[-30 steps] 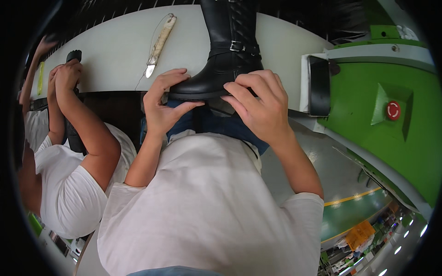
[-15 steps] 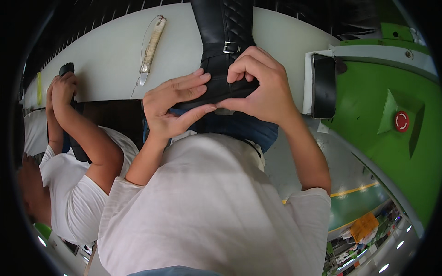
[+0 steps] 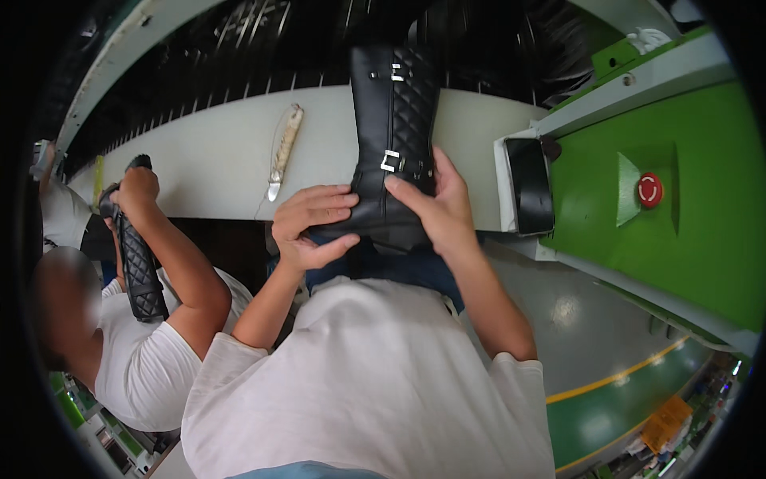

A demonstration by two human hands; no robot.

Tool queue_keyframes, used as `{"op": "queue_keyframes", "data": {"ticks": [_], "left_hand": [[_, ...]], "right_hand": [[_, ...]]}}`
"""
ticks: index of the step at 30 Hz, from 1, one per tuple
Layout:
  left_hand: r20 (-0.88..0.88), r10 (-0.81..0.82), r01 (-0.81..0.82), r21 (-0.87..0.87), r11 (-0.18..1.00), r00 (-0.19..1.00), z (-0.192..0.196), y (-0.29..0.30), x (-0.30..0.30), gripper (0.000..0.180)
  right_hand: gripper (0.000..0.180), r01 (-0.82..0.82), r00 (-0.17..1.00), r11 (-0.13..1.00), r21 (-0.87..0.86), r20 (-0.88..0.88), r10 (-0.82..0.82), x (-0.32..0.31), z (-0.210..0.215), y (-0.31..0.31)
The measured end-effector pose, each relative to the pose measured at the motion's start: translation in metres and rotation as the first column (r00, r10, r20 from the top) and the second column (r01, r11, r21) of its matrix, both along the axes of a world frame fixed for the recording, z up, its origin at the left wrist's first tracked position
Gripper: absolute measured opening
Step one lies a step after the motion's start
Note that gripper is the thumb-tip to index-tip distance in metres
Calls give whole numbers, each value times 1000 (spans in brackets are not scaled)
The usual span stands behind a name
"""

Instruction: The person repeatedly picks up black boots from a conveyor belt, inspects them by hand, and places them back on the belt. The person handles the boots one at a time, turning them over to check the soles and sides before returning them to the moving line.

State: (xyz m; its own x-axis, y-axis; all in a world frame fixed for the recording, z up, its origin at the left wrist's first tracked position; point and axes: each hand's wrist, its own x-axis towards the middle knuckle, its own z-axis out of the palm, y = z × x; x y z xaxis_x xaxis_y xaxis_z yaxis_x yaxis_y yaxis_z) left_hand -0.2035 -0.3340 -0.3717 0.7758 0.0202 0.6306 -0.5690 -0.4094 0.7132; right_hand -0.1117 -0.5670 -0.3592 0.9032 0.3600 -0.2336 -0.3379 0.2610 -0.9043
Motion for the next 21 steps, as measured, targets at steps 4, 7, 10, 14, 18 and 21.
{"op": "queue_keyframes", "data": {"ticks": [4, 7, 10, 14, 18, 21], "left_hand": [[-95, -2, -6, -88, 996, 995, 36, -11, -5, 92], [-82, -13, -11, -287, 958, 997, 63, -41, -4, 127], [-122, 112, -152, -401, 904, 986, 56, -54, 7, 90], [-179, 227, -279, -366, 888, 957, 31, -34, 29, 22], [-150, 224, -264, -356, 896, 963, 23, -38, 29, 14], [-49, 288, -292, -122, 949, 956, 37, -55, 26, 20]], "right_hand": [[74, 216, 877, 971, -97, 456, -150, -33, 40, 13], [80, 477, 495, 865, -155, 861, -118, -50, 55, 35], [84, 436, 344, 874, -215, 937, 60, -54, 48, 46], [80, 336, 480, 904, -263, 874, 76, -44, 19, 28], [56, 283, 598, 945, -166, 801, -38, -33, 22, 17], [42, 268, 714, 961, -66, 683, -153, -19, 24, 18]]}}
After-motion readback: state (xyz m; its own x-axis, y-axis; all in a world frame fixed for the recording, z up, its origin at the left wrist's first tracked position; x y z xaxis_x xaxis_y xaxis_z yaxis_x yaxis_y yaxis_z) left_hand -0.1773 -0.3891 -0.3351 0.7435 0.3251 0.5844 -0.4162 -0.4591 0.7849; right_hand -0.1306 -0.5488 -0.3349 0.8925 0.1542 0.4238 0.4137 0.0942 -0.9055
